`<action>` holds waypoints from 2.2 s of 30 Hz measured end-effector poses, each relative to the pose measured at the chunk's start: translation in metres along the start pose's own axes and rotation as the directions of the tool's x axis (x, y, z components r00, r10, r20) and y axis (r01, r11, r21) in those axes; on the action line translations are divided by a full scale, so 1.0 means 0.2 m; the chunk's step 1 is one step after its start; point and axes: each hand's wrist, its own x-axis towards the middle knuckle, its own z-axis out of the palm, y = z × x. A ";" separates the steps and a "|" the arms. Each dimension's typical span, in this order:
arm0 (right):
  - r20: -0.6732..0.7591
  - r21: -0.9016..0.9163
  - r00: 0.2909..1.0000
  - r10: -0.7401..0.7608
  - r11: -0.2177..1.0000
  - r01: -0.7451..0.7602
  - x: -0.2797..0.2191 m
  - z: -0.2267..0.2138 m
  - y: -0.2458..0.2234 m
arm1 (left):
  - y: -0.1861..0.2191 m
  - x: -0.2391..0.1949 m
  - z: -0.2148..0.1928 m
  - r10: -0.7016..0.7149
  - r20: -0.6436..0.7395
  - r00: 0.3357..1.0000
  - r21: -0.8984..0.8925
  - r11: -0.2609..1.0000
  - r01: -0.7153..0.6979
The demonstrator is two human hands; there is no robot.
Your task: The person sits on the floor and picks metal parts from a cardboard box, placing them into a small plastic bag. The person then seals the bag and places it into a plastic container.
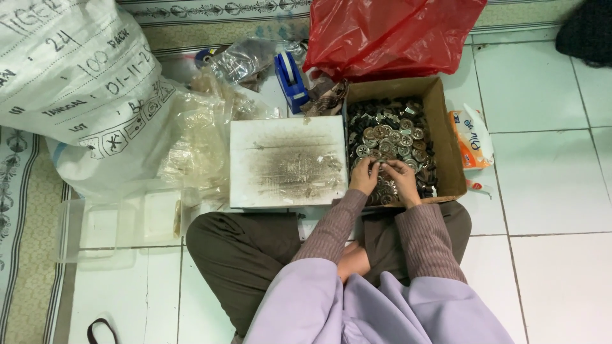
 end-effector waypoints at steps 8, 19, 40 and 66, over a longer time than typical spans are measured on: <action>-0.019 -0.005 0.998 -0.054 0.999 0.054 -0.07 0.08 -0.14 | 0.05 0.03 -0.11 0.006 -0.036 0.999 -0.288 0.958 -0.016; 0.317 -0.392 0.879 -0.356 0.795 0.463 -0.15 0.62 -0.57 | 0.21 0.11 -0.95 0.347 -0.195 0.917 0.417 0.876 -0.243; 0.589 -0.717 0.729 -0.348 0.191 0.671 -0.08 0.85 -0.19 | -0.10 -0.06 -1.01 0.184 0.094 0.978 0.617 0.761 -0.203; 0.086 -0.424 0.980 -0.180 0.883 0.200 0.06 0.08 -0.05 | 0.06 0.04 0.24 0.181 0.250 0.951 0.463 0.841 -0.282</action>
